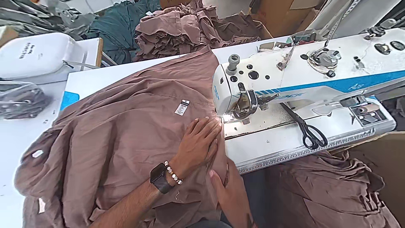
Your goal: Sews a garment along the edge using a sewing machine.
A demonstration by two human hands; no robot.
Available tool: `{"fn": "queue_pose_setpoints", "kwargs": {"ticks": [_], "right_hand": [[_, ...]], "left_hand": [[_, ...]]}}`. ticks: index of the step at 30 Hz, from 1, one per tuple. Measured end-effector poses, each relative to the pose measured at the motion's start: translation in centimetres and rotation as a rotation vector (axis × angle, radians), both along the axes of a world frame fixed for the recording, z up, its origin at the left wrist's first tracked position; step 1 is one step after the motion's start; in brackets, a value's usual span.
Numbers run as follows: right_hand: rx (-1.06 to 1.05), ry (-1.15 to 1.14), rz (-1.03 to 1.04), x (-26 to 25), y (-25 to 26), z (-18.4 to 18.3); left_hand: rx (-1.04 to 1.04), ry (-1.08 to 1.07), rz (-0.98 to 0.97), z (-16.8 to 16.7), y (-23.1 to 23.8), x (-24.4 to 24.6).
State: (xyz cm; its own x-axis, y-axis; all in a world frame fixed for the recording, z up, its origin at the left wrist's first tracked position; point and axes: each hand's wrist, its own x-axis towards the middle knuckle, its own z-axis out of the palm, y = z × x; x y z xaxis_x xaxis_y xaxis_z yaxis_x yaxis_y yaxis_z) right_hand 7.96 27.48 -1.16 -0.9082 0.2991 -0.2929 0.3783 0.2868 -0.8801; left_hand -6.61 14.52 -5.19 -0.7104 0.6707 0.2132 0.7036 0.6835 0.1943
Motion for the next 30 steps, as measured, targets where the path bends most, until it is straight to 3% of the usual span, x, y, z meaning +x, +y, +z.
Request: {"fn": "queue_pose_setpoints", "kwargs": {"ticks": [2,10,15,19,24,30], "right_hand": [[-0.163,0.101,-0.099,2.0,-0.9,0.5],[-0.067,0.176,-0.114,-0.8,1.4,0.2],[0.16,0.135,-0.106,-3.2,1.4,-0.8],[0.343,0.073,-0.055,-1.9,0.8,-0.6],[0.125,0.105,-0.09,0.5,0.6,0.5],[0.17,0.151,-0.094,-1.3,1.0,0.4]], "left_hand": [[-0.013,0.003,-0.002,0.0,0.1,0.1],[0.023,0.065,-0.007,-0.3,0.2,-0.4],[0.043,0.117,-0.091,-0.2,-0.3,-1.9],[0.016,0.134,-0.061,-0.1,0.1,-0.4],[0.015,0.008,-0.017,-0.2,0.0,0.2],[0.063,0.083,-0.043,-0.1,-0.1,-1.2]]}}
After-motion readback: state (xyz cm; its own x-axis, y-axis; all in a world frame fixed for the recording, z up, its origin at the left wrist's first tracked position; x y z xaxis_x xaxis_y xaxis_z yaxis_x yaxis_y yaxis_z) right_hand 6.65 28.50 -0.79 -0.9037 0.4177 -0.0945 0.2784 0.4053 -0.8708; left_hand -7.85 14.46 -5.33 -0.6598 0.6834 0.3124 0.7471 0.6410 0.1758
